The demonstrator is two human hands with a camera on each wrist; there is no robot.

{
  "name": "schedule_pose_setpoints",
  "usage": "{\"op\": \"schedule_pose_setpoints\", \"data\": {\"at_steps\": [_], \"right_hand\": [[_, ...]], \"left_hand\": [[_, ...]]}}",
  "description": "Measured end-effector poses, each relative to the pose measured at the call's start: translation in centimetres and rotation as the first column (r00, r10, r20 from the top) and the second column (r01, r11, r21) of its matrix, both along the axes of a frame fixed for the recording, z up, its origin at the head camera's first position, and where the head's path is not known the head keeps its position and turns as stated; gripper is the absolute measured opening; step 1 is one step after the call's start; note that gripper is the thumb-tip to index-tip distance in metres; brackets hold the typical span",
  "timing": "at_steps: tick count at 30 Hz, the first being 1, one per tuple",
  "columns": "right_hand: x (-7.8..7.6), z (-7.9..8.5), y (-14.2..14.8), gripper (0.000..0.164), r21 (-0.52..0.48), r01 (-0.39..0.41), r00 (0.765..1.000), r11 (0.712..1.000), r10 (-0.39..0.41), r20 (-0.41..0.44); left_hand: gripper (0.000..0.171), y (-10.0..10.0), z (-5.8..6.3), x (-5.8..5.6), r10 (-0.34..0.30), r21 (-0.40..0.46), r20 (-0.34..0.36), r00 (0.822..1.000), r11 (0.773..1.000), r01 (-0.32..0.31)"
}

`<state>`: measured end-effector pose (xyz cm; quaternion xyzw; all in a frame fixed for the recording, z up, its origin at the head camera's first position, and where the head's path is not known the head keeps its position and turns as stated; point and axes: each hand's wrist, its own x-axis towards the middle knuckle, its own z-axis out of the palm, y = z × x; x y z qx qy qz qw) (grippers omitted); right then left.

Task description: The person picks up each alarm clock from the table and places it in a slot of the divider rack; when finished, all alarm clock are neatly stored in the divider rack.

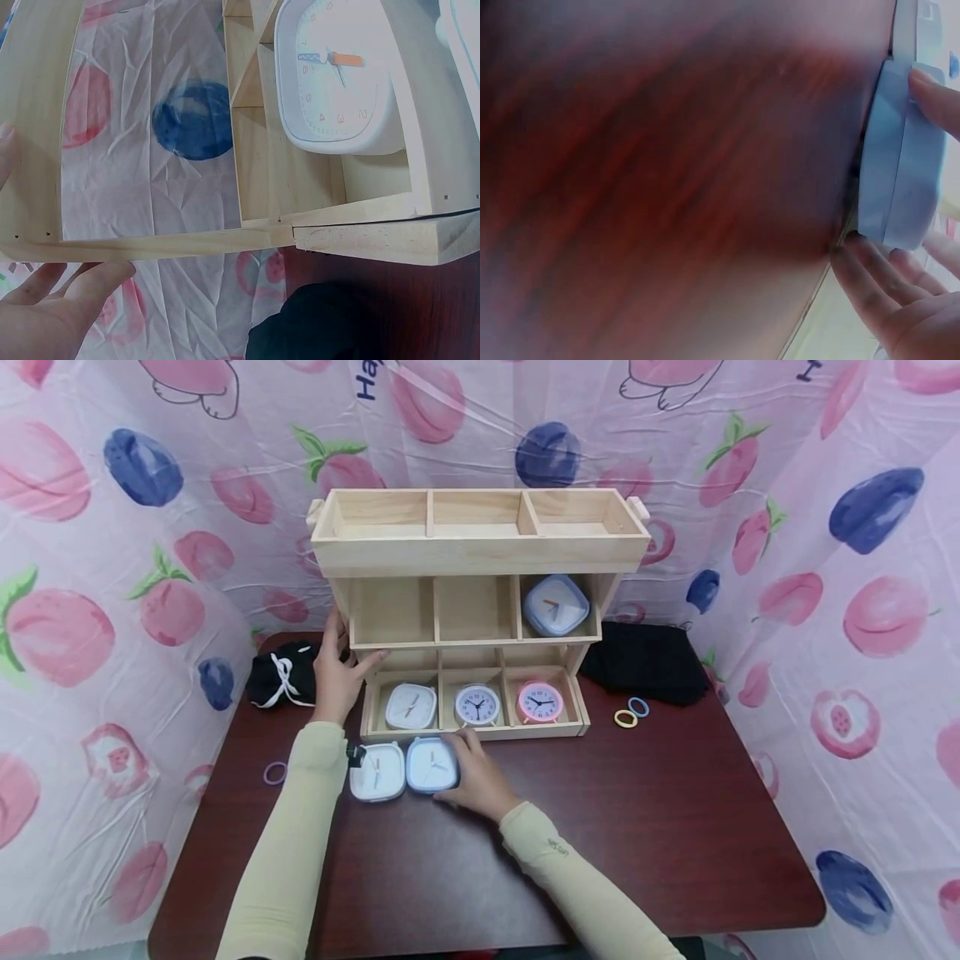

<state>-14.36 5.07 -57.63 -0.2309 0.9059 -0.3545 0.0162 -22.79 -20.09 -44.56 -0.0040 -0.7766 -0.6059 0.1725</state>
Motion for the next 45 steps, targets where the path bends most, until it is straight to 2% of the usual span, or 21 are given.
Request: {"op": "schedule_pose_setpoints", "data": {"at_steps": [9,19,30,32,36,39,41,45], "right_hand": [[0.1,0.4,0.3,0.111,0.035,-0.026,0.999,0.999,0.025,0.04],[1.0,0.5,1.7,0.102,-0.007,-0.067,0.996,0.998,0.067,0.055],[1.5,0.3,3.0,0.102,-0.015,-0.118,0.993,0.993,0.118,0.009],[1.5,0.3,3.1,0.1,-0.018,-0.128,0.992,0.992,0.128,-0.002],[1.6,0.1,3.3,0.092,-0.02,-0.137,0.99,0.99,0.136,-0.019],[1.7,0.2,3.5,0.086,-0.058,-0.126,0.992,0.99,0.124,-0.037],[1.6,0.6,3.6,0.08,-0.119,-0.115,0.993,0.986,0.11,-0.052],[1.1,2.7,4.1,0.064,-0.281,-0.084,0.995,0.956,0.065,-0.076]], "left_hand": [[0.102,0.1,0.0,0.0,0.001,-0.007,-0.004,1.0,1.0,-0.001],[0.101,0.0,0.1,-0.1,0.001,-0.009,-0.015,1.0,1.0,-0.001],[0.101,0.1,0.1,0.1,0.009,-0.016,-0.006,1.0,1.0,-0.009],[0.1,0.0,-0.2,-0.1,0.012,-0.017,-0.004,1.0,1.0,-0.012],[0.103,-0.5,-1.6,-1.0,0.018,-0.015,-0.008,1.0,1.0,-0.018],[0.105,-1.0,-2.5,-1.6,0.021,-0.019,-0.015,1.0,1.0,-0.021],[0.105,-1.1,-2.8,-1.7,0.02,-0.022,-0.02,1.0,1.0,-0.021],[0.106,-1.3,-2.8,-1.7,0.009,-0.023,-0.031,0.999,1.0,-0.01]]}}
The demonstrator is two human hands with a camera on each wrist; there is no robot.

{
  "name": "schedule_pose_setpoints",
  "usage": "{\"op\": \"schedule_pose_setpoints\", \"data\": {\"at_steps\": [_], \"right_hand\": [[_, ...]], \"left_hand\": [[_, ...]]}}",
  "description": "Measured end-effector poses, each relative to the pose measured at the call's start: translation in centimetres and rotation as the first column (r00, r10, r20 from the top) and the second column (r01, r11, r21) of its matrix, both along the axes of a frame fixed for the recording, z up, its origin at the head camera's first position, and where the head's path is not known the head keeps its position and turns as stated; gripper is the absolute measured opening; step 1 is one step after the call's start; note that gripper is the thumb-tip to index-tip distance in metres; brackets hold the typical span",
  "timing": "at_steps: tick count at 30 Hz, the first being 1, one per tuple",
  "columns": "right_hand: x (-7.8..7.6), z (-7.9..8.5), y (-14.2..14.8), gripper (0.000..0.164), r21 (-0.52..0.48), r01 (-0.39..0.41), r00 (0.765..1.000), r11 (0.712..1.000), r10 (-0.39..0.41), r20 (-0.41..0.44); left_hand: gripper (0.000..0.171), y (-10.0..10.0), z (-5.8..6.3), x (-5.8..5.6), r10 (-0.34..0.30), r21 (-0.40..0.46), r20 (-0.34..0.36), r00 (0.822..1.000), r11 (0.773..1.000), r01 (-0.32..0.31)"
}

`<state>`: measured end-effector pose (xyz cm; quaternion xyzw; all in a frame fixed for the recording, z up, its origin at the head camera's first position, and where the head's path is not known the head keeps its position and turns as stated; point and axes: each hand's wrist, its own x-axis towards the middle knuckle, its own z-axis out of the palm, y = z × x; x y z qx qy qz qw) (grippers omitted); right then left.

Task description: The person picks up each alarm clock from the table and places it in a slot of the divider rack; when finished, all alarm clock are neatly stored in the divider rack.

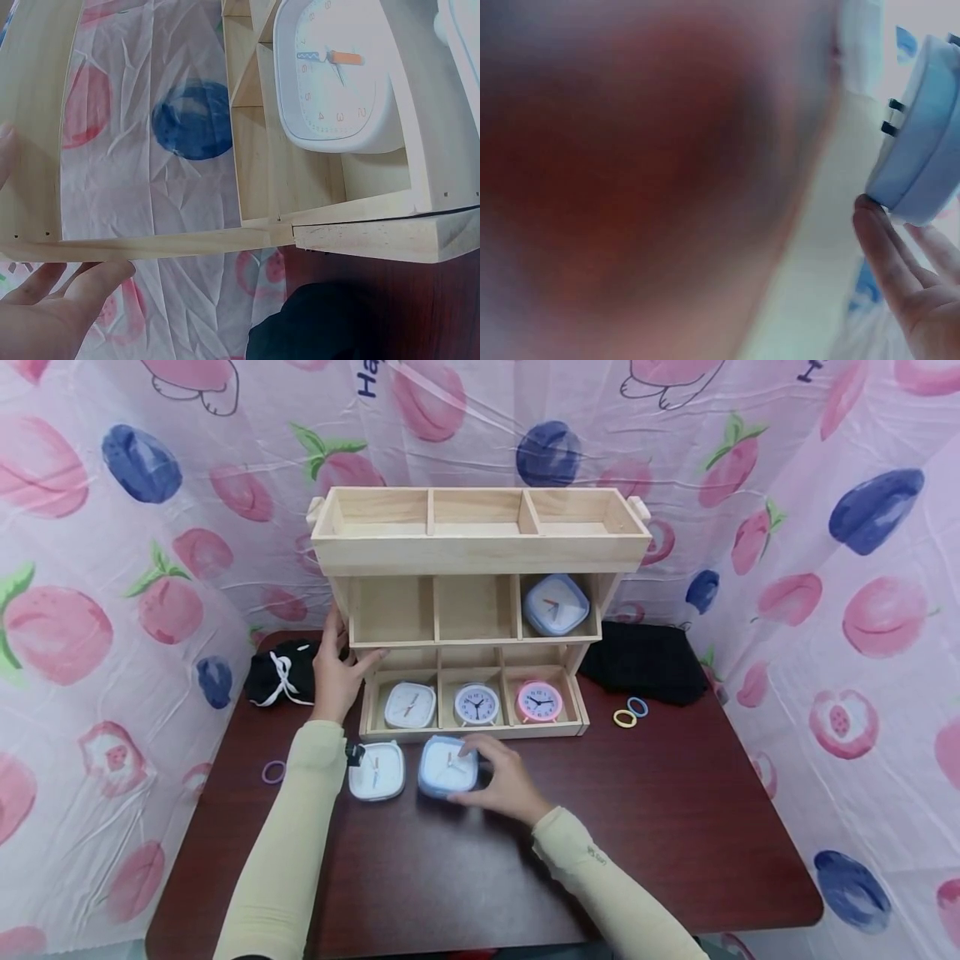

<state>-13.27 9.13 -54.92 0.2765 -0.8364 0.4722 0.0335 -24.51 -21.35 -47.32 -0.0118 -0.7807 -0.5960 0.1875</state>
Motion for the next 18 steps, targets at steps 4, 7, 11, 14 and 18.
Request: {"op": "schedule_pose_setpoints", "data": {"at_steps": [4,7,11,14,18], "right_hand": [[-1.4,3.3,0.4,0.055,-0.124,0.067,0.995,0.99,-0.076,-0.069],[-3.3,5.9,0.4,0.054,-0.199,0.108,0.97,0.974,-0.147,-0.192],[-6.4,9.2,0.0,0.054,-0.259,0.198,0.897,0.945,-0.281,-0.341],[-8.7,11.2,-0.3,0.054,-0.259,0.3,0.834,0.918,-0.384,-0.396],[-11.3,12.6,-0.6,0.053,-0.201,0.393,0.785,0.897,-0.441,-0.434]], "left_hand": [[0.105,0.0,0.1,0.0,-0.004,-0.004,-0.002,1.0,1.0,0.004],[0.104,0.1,0.5,0.3,-0.001,-0.008,-0.001,1.0,1.0,0.001],[0.104,0.8,1.8,1.2,0.003,-0.002,0.021,1.0,1.0,-0.003],[0.104,1.1,2.4,1.6,0.002,-0.001,0.038,0.999,1.0,-0.002],[0.103,1.1,2.6,1.7,0.001,0.001,0.038,0.999,1.0,-0.001]]}}
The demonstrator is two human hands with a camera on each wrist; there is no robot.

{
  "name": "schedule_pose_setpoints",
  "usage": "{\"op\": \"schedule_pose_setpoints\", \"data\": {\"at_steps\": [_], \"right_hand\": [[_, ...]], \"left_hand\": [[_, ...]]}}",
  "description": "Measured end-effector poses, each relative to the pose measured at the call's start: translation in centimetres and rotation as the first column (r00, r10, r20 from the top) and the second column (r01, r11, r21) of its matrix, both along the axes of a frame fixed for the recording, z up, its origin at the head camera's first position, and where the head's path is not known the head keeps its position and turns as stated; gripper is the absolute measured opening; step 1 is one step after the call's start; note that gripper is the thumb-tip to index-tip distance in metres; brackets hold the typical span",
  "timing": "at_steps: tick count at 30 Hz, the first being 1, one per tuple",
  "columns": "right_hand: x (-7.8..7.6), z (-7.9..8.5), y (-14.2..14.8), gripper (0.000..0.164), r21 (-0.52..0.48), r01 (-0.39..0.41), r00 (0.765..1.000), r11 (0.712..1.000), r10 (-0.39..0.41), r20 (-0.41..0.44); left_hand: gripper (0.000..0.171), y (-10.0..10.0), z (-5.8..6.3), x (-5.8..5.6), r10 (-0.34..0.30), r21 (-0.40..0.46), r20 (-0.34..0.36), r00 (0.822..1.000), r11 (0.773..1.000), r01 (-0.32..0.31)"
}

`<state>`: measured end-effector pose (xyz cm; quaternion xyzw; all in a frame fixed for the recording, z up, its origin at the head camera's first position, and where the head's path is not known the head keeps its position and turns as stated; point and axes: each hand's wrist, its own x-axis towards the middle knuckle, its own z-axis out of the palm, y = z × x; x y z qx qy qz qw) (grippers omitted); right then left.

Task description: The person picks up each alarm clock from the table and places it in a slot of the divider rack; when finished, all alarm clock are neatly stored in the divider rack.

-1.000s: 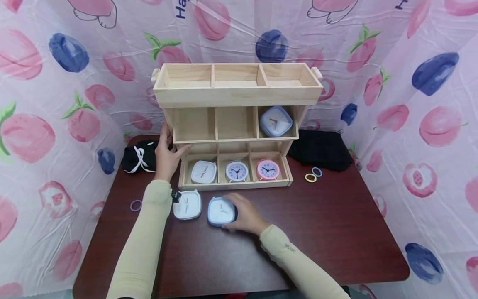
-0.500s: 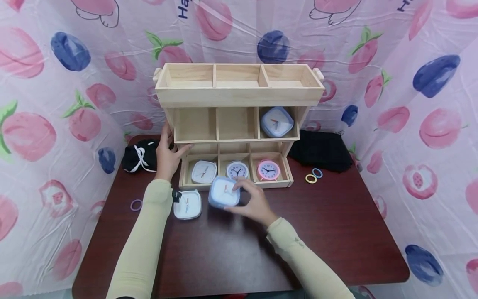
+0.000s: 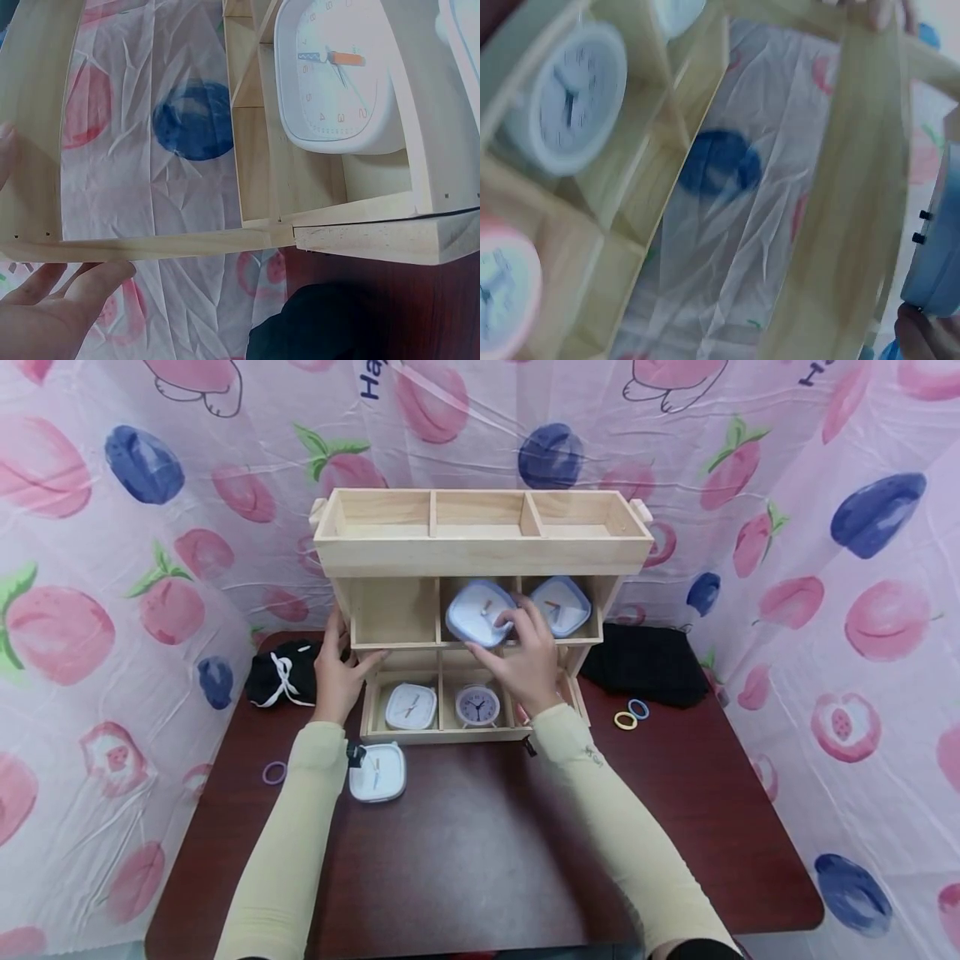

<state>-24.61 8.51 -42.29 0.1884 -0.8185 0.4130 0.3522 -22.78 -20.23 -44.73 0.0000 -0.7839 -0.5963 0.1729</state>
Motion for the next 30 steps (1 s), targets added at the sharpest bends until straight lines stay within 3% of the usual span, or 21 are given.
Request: {"op": "schedule_pose_setpoints", "data": {"at_steps": [4,10,18,24,30], "right_hand": [[-1.6,0.6,-0.2,0.053,0.099,0.044,0.999,0.994,-0.044,-0.001],[-3.0,0.4,-0.6,0.053,0.267,0.102,0.995,0.958,-0.098,-0.028],[-3.3,-0.1,-1.1,0.04,0.327,0.106,0.994,0.939,-0.107,-0.013],[-2.2,-1.0,-1.5,0.033,0.267,0.085,0.996,0.96,-0.074,-0.051],[1.8,-2.9,-2.9,0.023,0.134,-0.015,0.998,0.991,0.022,-0.052]], "left_hand": [[0.103,0.0,-0.1,-0.2,-0.001,-0.002,-0.001,1.0,1.0,0.001],[0.104,-0.7,-2.0,-1.4,0.001,-0.01,-0.024,1.0,1.0,-0.002],[0.104,-1.2,-2.6,-1.7,-0.003,-0.001,-0.049,0.999,1.0,0.003],[0.104,-1.2,-2.6,-1.6,-0.012,-0.003,-0.045,0.999,1.0,0.012],[0.104,-1.2,-2.6,-1.6,-0.01,-0.009,-0.048,0.999,1.0,0.01]]}}
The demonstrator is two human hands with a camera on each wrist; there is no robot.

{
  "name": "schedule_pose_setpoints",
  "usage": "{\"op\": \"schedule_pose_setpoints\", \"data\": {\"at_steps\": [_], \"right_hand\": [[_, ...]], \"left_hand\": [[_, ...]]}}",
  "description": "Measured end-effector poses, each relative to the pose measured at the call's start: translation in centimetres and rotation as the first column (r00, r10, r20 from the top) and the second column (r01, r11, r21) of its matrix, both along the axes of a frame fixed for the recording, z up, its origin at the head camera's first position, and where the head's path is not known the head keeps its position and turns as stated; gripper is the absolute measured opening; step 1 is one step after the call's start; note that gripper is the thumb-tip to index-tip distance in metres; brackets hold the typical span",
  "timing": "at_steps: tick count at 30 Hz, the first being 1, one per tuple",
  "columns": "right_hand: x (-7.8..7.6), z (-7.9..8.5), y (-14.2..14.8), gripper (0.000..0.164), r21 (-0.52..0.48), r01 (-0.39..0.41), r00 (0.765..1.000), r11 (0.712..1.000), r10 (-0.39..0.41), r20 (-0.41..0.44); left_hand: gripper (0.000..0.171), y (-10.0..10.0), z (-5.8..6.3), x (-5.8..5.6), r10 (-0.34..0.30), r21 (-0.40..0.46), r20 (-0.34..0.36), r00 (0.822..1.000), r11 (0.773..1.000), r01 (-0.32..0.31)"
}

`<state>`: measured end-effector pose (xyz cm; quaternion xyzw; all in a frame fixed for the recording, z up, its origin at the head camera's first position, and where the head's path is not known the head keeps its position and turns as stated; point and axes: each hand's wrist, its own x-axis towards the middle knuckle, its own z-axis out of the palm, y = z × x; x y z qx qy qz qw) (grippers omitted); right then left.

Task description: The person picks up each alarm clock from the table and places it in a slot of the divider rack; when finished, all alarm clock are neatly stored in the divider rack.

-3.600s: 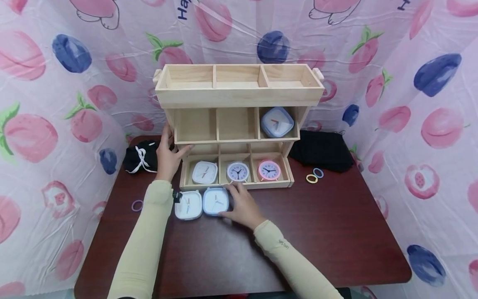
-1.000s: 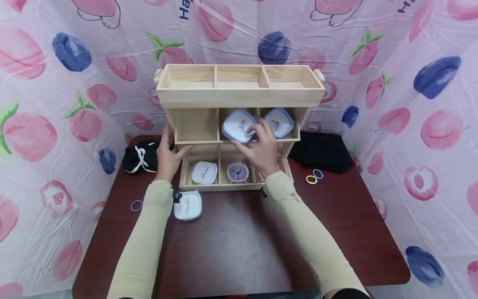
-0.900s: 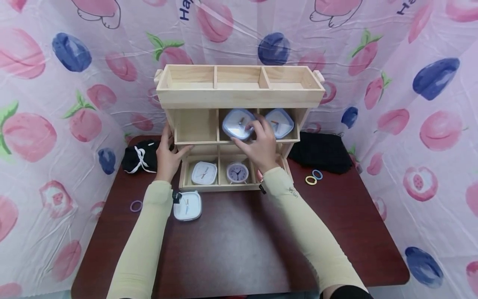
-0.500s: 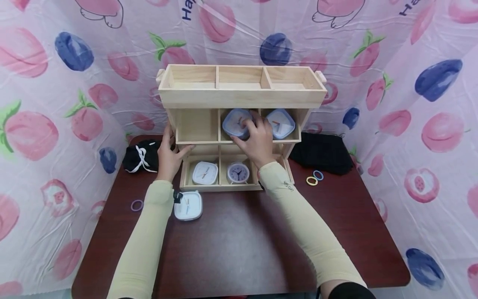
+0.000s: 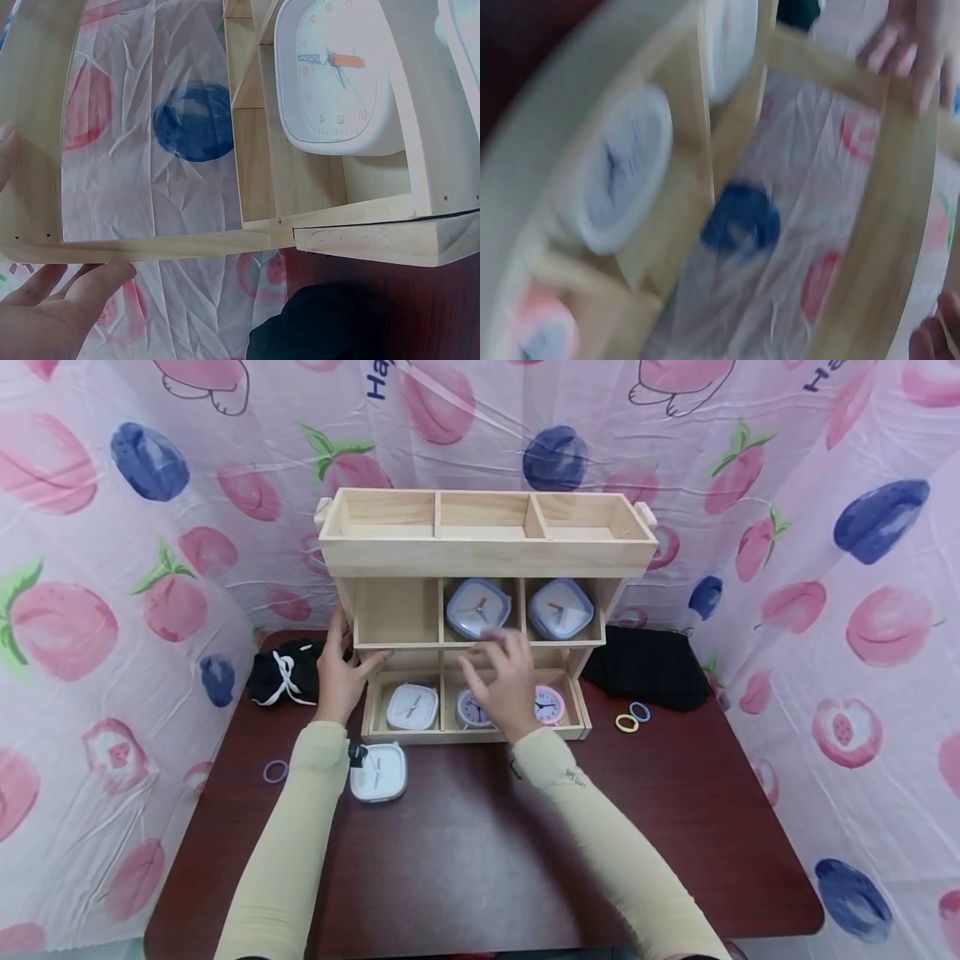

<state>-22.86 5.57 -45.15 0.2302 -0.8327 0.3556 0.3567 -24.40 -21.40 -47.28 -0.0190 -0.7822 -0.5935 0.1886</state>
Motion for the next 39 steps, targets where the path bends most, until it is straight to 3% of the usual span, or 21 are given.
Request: {"op": "schedule_pose_setpoints", "data": {"at_steps": [3,5,7,11,14,17,26,33,39], "right_hand": [[2.6,-2.2,-1.2,0.021,0.007,-0.083,0.995,0.996,0.083,0.048],[4.4,-4.0,-2.0,0.027,0.054,-0.14,0.982,0.989,0.132,0.136],[5.8,-5.7,-2.7,0.038,0.112,-0.2,0.954,0.973,0.168,0.247],[7.8,-8.5,-4.0,0.075,0.234,-0.301,0.87,0.924,0.165,0.465],[8.4,-9.8,-4.8,0.099,0.287,-0.356,0.827,0.889,0.156,0.541],[8.6,-10.4,-5.6,0.112,0.295,-0.394,0.804,0.871,0.17,0.57],[8.4,-10.5,-7.9,0.12,0.3,-0.431,0.76,0.851,0.164,0.629],[8.2,-11.0,-8.8,0.115,0.334,-0.453,0.749,0.826,0.15,0.645],[8.1,-11.4,-8.9,0.114,0.331,-0.441,0.75,0.834,0.139,0.647]], "left_hand": [[0.104,0.0,0.1,0.1,0.003,0.004,-0.003,1.0,1.0,-0.003],[0.104,-0.1,0.1,0.1,0.006,0.012,-0.005,1.0,1.0,-0.006],[0.104,-0.1,0.1,0.1,0.007,0.017,-0.006,1.0,1.0,-0.006],[0.104,-0.2,0.1,0.0,0.005,0.007,-0.012,1.0,1.0,-0.004],[0.104,-0.3,0.1,-0.1,0.003,-0.001,-0.016,1.0,1.0,-0.003],[0.104,-0.4,0.0,-0.1,0.003,0.002,-0.017,1.0,1.0,-0.003],[0.104,-0.2,-0.3,-0.1,0.003,-0.013,-0.014,1.0,1.0,-0.004],[0.103,0.0,-0.4,-0.1,-0.004,-0.005,-0.014,1.0,1.0,0.004],[0.104,0.0,-0.3,0.0,-0.002,-0.01,-0.015,1.0,1.0,0.002]]}}
